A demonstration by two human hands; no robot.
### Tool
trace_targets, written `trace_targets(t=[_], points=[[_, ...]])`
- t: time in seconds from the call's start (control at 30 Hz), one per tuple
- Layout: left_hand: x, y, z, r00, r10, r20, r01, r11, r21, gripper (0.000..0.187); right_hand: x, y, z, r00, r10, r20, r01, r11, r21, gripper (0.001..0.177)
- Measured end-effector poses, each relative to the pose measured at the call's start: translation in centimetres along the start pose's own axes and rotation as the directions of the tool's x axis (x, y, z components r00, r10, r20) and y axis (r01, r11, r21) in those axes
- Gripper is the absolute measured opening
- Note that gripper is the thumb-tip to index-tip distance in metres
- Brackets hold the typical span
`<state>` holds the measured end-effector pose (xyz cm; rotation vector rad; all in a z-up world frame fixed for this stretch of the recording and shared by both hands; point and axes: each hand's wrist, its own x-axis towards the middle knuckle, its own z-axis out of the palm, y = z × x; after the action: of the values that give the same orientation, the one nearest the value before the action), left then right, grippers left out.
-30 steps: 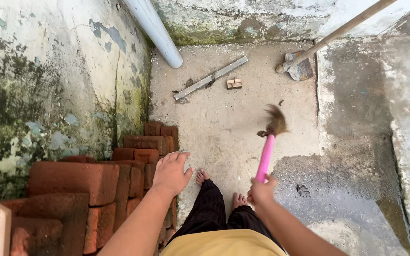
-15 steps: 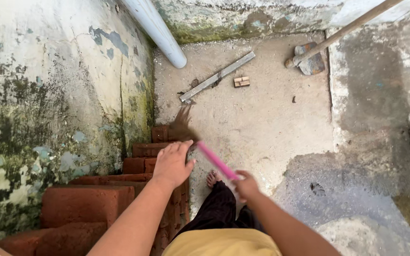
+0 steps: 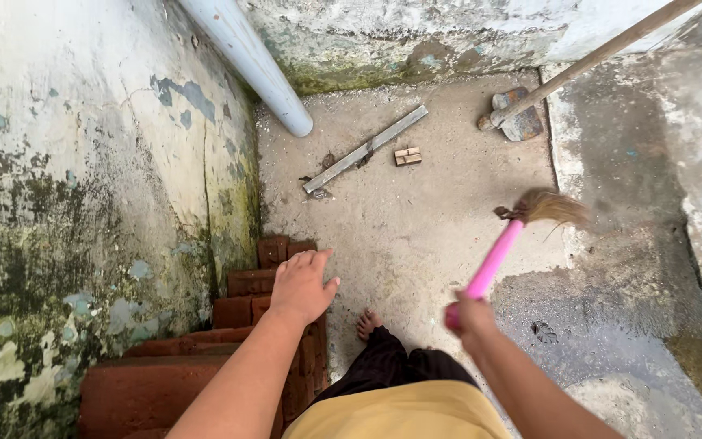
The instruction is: The person sweeps a concrete patio using a small broom with a pink handle, pushing debris along a brick wall and toward a drainage pipe.
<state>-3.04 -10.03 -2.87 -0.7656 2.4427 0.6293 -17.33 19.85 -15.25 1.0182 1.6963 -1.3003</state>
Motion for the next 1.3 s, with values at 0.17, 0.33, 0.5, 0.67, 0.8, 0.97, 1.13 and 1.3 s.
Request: trace_targets(t=[0.17,0.33,0.5,0.67,0.8,0.97,1.13,1.3], points=[[0.7,1.1,-0.8,0.999,-0.004,0.053,0.004,1.0,0.003,0.062,-7.8,3.8,4.6,0.855,0.331,0.399,-0.319,0.943,-0.098,0.013],[0.9,1.5,-1.3,0.998,-0.002,0.064,0.001,1.0,0.021,0.064,-7.7,8.1,6.7,0.822,0.414,0.391,-0.399,0.909,-0.123,0.013],[1.2,1.7,-1.8,0.995,-0.049,0.091,0.047,0.999,0.019,0.063,0.3,7.3,6.3,0.868,0.26,0.423,-0.056,0.898,-0.437,0.03],[2.2,2.2,-2.0,0.994,-0.054,0.097,0.05,0.998,0.045,0.061,5.6,2.4,3.8,0.968,0.161,0.194,-0.141,0.984,-0.113,0.053],[3.5,3.5,-1.8,0.997,-0.051,0.052,0.05,0.999,0.008,0.062,6.9,-3.3,2.0,0.989,0.042,0.142,-0.049,0.998,0.045,0.063],[4.6,5.0,-1.6,1.0,-0.006,-0.008,0.006,1.0,-0.02,0.063,1.2,-6.8,3.8,0.999,0.033,0.029,-0.032,0.999,-0.031,0.078],[6.3,6.3,-2.4,0.999,-0.032,-0.005,0.032,0.999,-0.038,0.064,-8.0,-5.2,7.1,0.948,0.18,0.262,-0.135,0.974,-0.182,0.069],[7.3,7.4,-3.8,0.997,-0.072,0.016,0.073,0.996,-0.046,0.065,-5.9,-3.8,11.0,0.846,0.346,0.405,-0.211,0.916,-0.343,0.068]])
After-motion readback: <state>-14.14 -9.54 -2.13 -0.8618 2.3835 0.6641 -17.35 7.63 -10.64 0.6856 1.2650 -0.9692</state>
